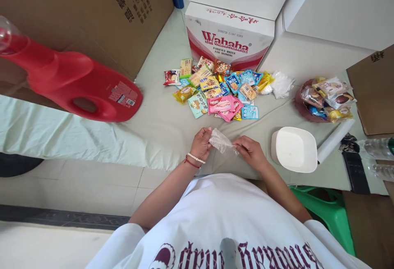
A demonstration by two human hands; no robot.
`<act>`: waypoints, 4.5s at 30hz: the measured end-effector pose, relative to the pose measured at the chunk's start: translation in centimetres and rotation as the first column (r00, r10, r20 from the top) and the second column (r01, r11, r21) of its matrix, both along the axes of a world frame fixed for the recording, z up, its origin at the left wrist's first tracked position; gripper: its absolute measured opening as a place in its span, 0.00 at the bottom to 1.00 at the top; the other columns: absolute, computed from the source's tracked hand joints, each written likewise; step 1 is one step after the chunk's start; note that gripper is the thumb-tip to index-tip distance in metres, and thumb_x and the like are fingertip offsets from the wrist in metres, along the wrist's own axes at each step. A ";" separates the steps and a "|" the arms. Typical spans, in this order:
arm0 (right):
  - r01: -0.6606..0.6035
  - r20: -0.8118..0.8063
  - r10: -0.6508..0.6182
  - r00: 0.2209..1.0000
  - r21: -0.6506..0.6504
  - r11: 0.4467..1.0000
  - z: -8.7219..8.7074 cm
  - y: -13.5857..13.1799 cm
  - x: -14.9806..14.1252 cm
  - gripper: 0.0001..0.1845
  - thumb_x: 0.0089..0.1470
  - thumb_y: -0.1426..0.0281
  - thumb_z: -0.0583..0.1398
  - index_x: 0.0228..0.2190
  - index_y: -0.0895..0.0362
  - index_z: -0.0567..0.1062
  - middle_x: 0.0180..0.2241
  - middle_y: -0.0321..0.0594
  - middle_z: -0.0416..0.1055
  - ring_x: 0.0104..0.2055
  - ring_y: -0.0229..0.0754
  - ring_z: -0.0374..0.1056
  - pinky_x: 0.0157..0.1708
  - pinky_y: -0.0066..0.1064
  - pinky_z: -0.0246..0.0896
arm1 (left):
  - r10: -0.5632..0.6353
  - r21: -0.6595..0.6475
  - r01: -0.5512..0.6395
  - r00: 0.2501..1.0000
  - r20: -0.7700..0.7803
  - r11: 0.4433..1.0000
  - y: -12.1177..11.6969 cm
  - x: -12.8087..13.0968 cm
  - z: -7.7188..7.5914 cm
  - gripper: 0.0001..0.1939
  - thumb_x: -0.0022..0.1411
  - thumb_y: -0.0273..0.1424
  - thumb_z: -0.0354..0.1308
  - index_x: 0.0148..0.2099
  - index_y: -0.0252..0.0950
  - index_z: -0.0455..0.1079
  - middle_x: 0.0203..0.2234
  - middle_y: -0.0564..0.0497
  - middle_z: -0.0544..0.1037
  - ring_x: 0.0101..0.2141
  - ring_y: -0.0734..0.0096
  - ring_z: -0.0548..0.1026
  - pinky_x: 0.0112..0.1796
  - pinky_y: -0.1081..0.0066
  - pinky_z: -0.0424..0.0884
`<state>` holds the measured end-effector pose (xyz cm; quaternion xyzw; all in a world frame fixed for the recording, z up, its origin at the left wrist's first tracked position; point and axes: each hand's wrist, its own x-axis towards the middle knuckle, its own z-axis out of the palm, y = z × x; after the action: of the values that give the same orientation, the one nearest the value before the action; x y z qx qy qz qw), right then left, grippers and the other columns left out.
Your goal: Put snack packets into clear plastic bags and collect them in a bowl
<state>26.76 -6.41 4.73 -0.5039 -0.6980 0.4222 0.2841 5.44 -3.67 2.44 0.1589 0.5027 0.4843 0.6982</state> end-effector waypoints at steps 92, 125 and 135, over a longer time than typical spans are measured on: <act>0.268 0.104 -0.289 0.951 0.178 0.947 -1.0 -7.7 -1.6 0.14 0.60 0.64 0.58 0.42 0.47 0.83 0.37 0.40 0.74 0.30 0.40 0.65 0.34 0.33 0.64 | -0.414 0.146 0.512 0.805 -0.425 0.846 -4.5 1.9 1.7 0.20 0.62 0.50 0.58 0.35 0.36 0.69 0.25 0.55 0.71 0.23 0.75 0.64 0.24 0.73 0.59; -0.127 0.379 -0.002 0.926 0.314 0.941 -1.9 -8.6 -1.7 0.15 0.63 0.73 0.54 0.40 0.50 0.80 0.37 0.40 0.75 0.33 0.40 0.66 0.30 0.29 0.58 | -0.216 0.071 0.249 0.926 -0.309 0.966 -4.3 3.4 1.0 0.11 0.52 0.39 0.62 0.29 0.35 0.72 0.29 0.52 0.76 0.33 0.71 0.74 0.34 0.72 0.74; 0.203 -0.066 -0.201 0.977 0.021 0.979 -0.1 -6.6 -1.3 0.12 0.64 0.64 0.57 0.48 0.51 0.72 0.27 0.33 0.69 0.23 0.36 0.59 0.27 0.30 0.59 | -0.262 0.127 0.304 0.926 -0.270 0.944 -4.6 3.2 1.0 0.13 0.51 0.39 0.66 0.34 0.34 0.81 0.31 0.47 0.83 0.35 0.64 0.79 0.39 0.66 0.75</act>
<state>25.43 -12.99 4.65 -0.5545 -0.6396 0.3972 0.3545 8.64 -8.30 3.40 0.3476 0.5159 0.3946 0.6762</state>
